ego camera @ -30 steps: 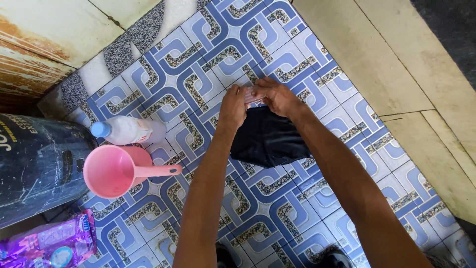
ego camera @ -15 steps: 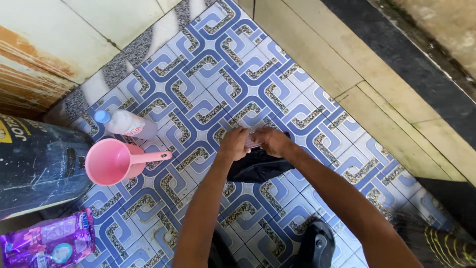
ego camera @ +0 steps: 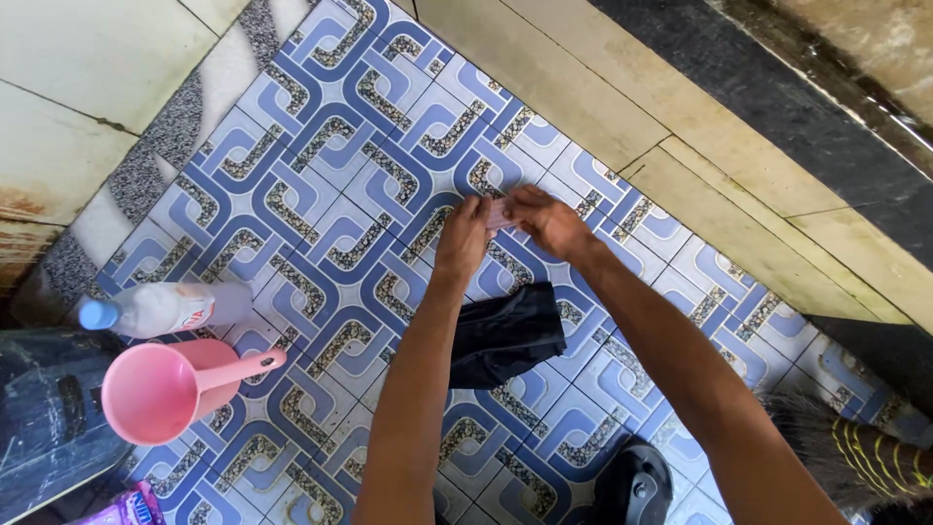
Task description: Hand-washing a black cloth using soap and water in a bathroom.
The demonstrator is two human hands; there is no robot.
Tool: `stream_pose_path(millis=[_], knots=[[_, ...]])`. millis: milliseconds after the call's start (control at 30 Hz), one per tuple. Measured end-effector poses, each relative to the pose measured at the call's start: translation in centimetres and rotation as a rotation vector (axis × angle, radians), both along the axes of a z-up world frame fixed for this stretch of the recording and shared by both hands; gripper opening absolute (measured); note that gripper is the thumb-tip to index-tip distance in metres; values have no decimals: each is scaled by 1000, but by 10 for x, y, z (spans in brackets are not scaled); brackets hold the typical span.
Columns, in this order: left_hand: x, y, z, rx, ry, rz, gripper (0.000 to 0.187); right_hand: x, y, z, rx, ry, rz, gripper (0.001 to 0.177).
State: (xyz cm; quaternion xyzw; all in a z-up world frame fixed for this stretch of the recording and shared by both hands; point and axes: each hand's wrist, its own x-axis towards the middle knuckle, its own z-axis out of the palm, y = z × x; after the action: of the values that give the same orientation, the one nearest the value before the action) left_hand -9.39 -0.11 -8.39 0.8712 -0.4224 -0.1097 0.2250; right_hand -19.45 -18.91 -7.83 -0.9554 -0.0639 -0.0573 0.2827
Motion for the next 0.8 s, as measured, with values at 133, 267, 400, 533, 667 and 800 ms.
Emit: stream_pose_path(millis=[133, 267, 400, 533, 667, 800], knots=[[48, -37, -55, -22, 15, 42, 68, 43, -28, 3, 21, 50, -19, 34], [89, -56, -42, -8, -28, -27, 74, 76, -44, 0, 6, -4, -42, 36], [101, -57, -26, -83, -29, -57, 69, 83, -42, -3, 49, -51, -85, 35], [77, -63, -2, -205, 741, 309, 39, 60, -30, 3, 35, -91, -154, 34], [29, -71, -56, 51, -363, -126, 53, 6, -23, 8, -75, -111, -291, 38], [-53, -103, -32, -4, -217, -252, 61, -74, -39, 25, -153, -70, -425, 40]])
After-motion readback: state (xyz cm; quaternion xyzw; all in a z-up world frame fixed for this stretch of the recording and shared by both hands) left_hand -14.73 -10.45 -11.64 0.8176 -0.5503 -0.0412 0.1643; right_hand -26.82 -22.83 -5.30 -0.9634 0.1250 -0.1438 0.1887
